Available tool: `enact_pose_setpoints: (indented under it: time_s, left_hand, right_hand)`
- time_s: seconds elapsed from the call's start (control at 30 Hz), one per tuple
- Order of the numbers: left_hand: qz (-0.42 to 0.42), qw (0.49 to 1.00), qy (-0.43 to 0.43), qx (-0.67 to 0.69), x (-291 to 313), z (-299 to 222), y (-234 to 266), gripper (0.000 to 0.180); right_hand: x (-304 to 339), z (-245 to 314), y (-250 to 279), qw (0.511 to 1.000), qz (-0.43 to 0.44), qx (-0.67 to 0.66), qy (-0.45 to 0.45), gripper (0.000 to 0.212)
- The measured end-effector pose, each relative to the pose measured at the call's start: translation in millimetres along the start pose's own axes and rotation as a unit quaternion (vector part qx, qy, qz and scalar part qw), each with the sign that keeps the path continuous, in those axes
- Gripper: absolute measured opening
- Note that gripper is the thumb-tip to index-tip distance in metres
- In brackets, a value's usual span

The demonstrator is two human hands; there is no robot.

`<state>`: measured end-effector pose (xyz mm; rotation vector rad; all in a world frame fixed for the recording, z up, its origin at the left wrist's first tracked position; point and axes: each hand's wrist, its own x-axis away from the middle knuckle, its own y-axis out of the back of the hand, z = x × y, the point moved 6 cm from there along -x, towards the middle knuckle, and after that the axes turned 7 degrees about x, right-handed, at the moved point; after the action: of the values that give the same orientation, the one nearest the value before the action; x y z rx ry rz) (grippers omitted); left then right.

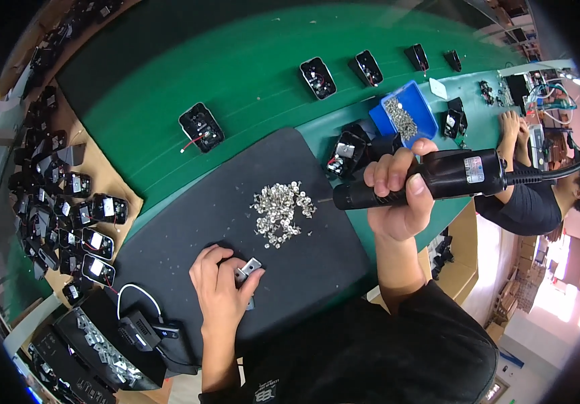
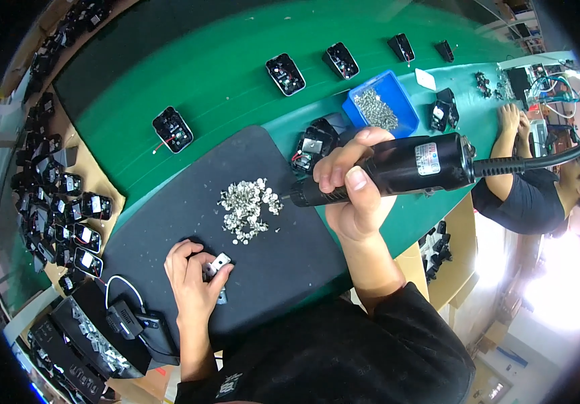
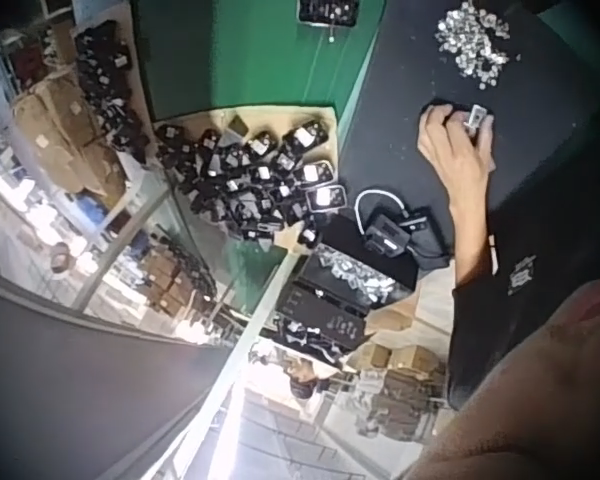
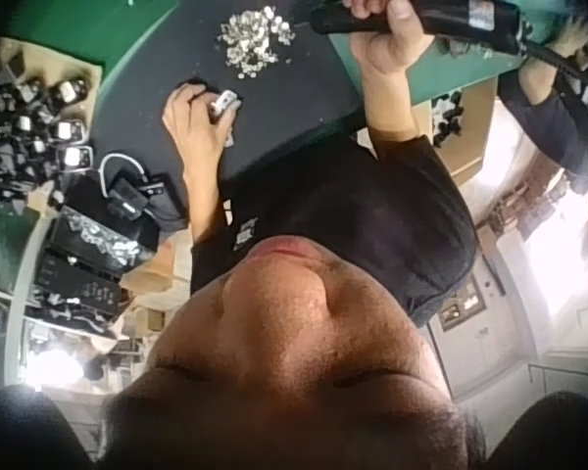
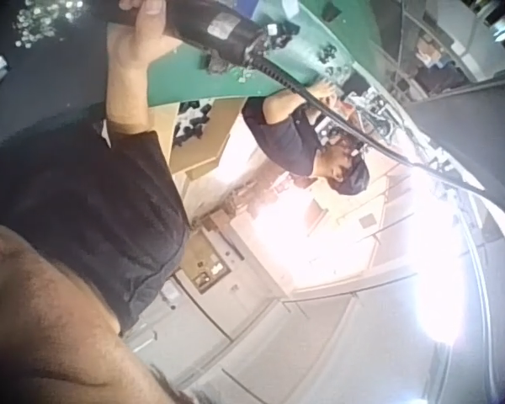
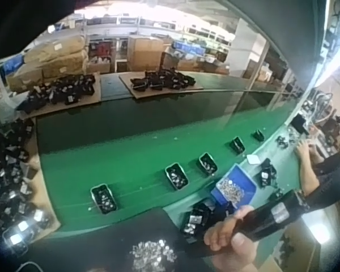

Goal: The person assembles electronic components by attaching a metal plate to a plastic housing with screws, using an electric screwdriver.

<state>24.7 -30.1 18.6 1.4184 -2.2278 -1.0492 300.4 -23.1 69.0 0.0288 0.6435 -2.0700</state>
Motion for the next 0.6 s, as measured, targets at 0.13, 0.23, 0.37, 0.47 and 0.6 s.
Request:
enact_pose_setpoints:
  time_s: [0.13, 0.23, 0.37, 0.47, 0.6]
  left_hand:
    - [0.011, 0.999, 0.029, -0.005, -6.5, -5.2, 4.5, 0.03]
    - [0.035, 0.996, -0.021, 0.08, -5.1, -7.7, -2.8, 0.022]
    - [0.043, 0.994, 0.002, 0.099, -5.3, -0.5, -4.3, 0.019]
    - [0.074, 0.992, 0.018, 0.1, -12.8, 0.6, -3.1, 0.023]
    - [0.118, 0.986, 0.065, 0.103, -25.6, 0.9, -5.9, 0.018]
  right_hand:
    - [-11.9, -10.0, -8.2, 1.0, 0.014, -0.007, 0.008, 0.044]
    - [-15.7, -16.6, -11.5, 0.997, 0.067, 0.028, 0.023, 0.041]
    - [-16.8, -26.1, -8.0, 0.998, 0.055, 0.039, 0.005, 0.044]
    - [-16.6, -26.3, -6.7, 0.997, 0.064, 0.034, 0.001, 0.047]
    - [-21.5, -24.2, 6.4, 1.0, 0.005, -0.019, 0.004, 0.044]
